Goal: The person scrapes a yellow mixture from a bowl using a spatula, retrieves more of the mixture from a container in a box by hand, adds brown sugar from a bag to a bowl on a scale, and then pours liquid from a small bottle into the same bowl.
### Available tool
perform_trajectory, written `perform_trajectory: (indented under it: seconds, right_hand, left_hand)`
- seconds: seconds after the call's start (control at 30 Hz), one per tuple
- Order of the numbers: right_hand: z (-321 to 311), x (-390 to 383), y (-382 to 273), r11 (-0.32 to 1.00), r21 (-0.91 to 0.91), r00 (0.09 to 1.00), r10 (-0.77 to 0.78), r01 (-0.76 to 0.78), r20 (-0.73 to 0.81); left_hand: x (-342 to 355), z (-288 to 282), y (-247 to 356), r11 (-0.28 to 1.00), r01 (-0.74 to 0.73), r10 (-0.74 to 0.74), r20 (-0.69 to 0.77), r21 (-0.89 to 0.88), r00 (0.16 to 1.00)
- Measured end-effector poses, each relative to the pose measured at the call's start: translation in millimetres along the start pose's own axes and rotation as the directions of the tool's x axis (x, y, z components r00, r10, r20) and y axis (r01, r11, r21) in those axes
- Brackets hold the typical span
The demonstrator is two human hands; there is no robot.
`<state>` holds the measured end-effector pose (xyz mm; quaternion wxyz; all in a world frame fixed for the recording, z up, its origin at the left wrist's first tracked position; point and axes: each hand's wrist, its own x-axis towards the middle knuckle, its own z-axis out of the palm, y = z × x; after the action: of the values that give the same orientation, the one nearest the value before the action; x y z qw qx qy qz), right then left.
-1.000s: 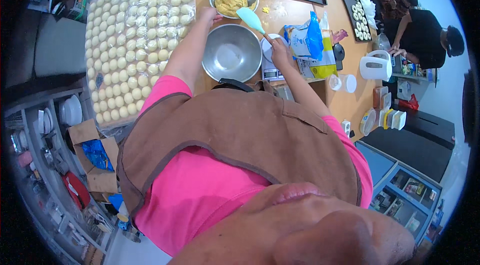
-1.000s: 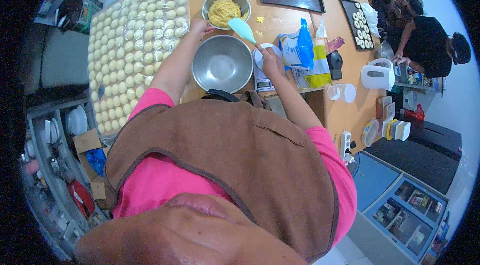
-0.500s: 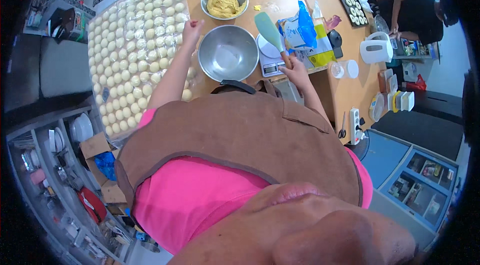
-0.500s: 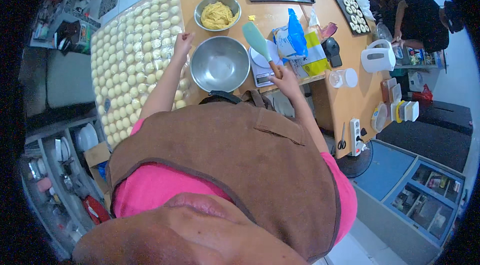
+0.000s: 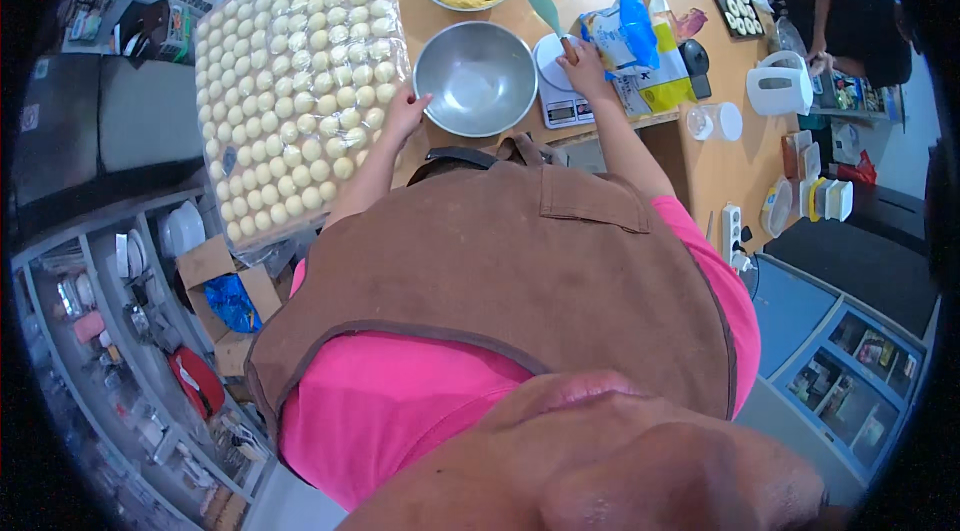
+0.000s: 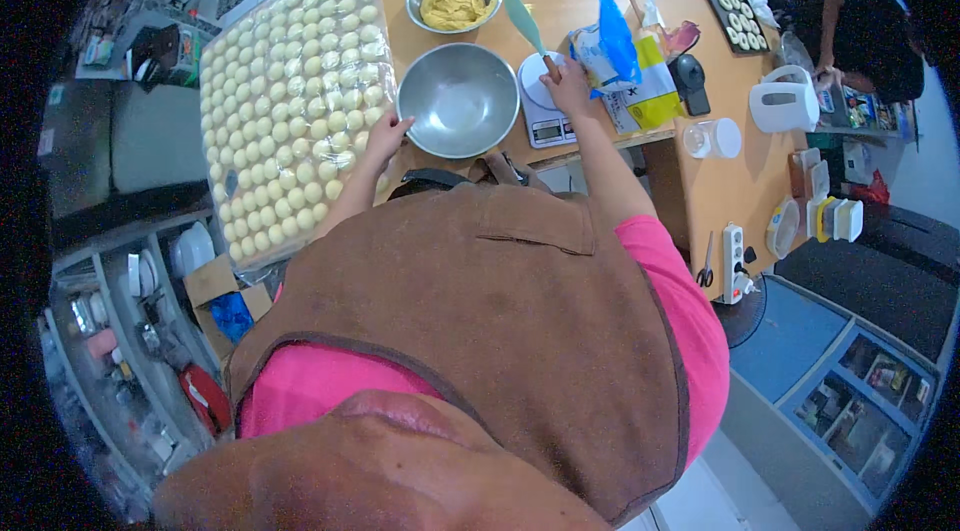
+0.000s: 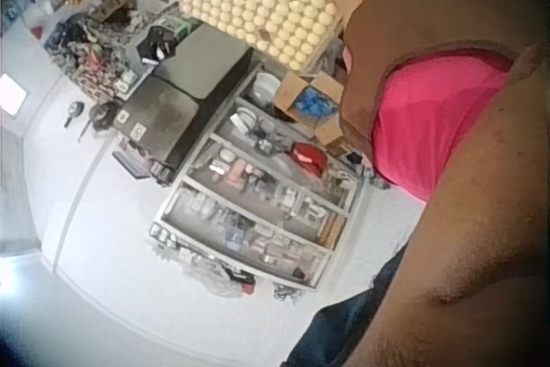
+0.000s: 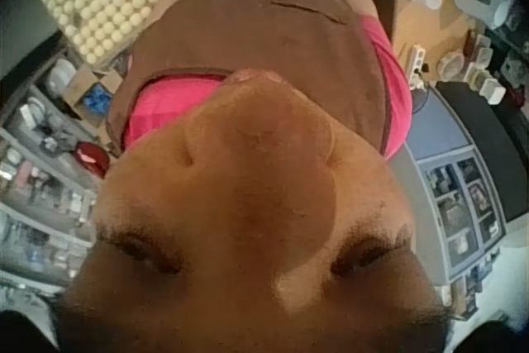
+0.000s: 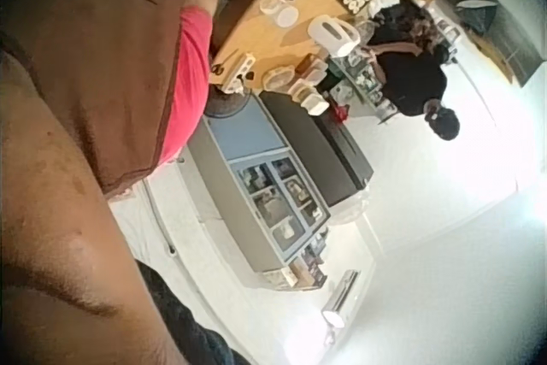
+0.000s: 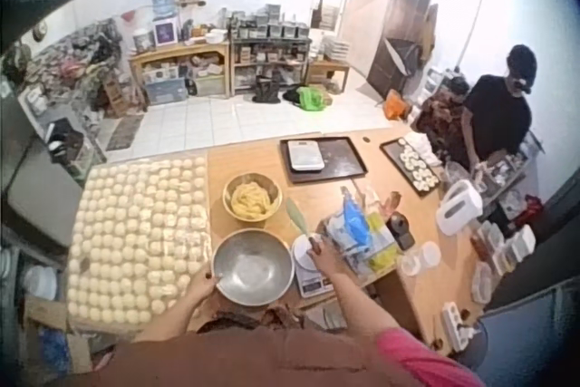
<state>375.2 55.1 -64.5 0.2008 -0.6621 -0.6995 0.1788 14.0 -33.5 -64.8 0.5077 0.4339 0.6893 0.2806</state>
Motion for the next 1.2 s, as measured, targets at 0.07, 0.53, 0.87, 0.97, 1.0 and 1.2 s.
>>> perform_trajectory:
  seconds: [0.07, 0.53, 0.87, 0.97, 1.0, 1.2]
  right_hand:
    - [2, 1, -16, 0.993, -0.02, 0.993, 0.114, -0.113, 0.016]
    - [40, -14, -69, 0.997, 0.076, 1.0, 0.014, -0.015, 0.02]
    - [52, -55, -27, 0.92, 0.347, 0.983, 0.171, -0.182, 0.062]
    - [56, -89, -29, 0.705, 0.548, 0.893, 0.354, -0.45, 0.279]
    - [61, -94, -28, 0.642, 0.601, 0.879, 0.376, -0.476, 0.294]
    - [39, -120, -59, 0.647, 0.601, 0.882, 0.38, -0.468, 0.278]
  left_hand:
    - [-3, 5, -5, 0.969, 0.04, -0.035, 0.022, -0.243, 0.999]
    - [-51, -62, 4, 0.715, -0.035, -0.034, -0.085, -0.698, 0.996]
    - [-71, -31, 9, 0.629, 0.036, -0.067, -0.008, -0.776, 0.998]
    - [-71, -19, 13, 0.641, 0.075, -0.043, 0.062, -0.764, 0.997]
    - [-66, -14, 10, 0.653, 0.086, -0.036, 0.082, -0.753, 0.996]
    - [-56, 1, 11, 0.699, 0.069, -0.025, 0.071, -0.712, 0.997]
